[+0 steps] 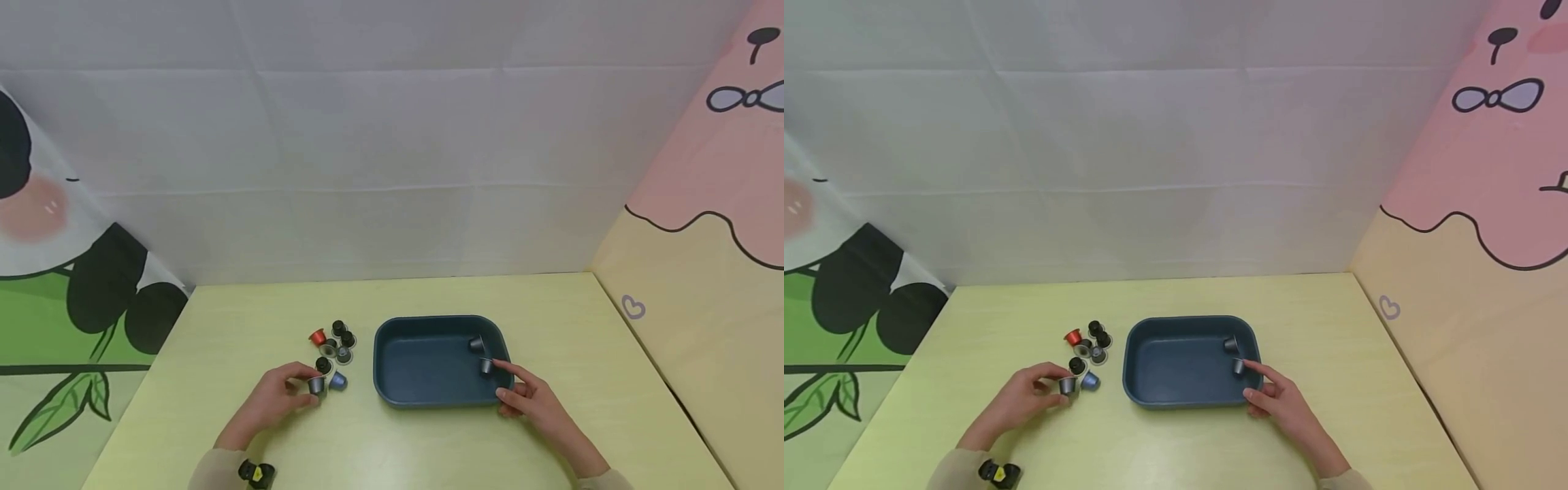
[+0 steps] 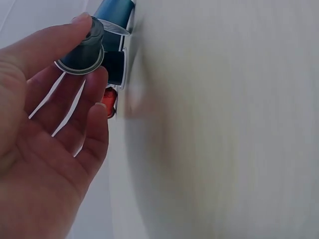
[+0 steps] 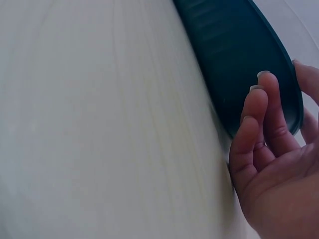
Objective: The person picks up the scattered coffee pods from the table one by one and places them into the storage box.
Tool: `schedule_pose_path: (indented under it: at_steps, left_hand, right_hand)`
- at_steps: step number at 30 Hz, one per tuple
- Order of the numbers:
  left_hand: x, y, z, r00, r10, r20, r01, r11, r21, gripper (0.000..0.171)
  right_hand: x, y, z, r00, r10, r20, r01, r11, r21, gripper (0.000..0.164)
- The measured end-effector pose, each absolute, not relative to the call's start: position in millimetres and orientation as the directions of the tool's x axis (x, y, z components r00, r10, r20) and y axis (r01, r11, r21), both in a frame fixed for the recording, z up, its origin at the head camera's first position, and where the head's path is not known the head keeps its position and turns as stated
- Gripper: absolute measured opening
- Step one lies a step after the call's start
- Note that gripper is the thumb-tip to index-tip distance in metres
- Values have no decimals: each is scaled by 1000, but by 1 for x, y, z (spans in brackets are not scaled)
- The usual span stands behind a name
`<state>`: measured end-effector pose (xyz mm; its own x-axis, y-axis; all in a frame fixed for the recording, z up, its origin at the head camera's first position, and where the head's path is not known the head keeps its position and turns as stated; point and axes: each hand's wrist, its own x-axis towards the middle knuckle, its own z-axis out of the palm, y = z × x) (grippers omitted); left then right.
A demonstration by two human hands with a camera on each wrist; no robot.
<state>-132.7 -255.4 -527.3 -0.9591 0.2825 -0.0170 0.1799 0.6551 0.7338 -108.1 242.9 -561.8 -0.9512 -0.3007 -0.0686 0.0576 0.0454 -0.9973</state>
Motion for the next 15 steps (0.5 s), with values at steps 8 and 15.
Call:
schedule_pose_path:
  at_steps: [8,15]
  left_hand:
    - [-135,-249,-519,-972,233,33,174,620,765,35]
    - [-139,-241,-509,-969,237,61,196,604,772,33]
  right_hand:
    - [-106,242,-557,-947,-319,-40,33,27,-999,54]
    - [-107,243,-560,-950,-304,-69,61,37,-997,55]
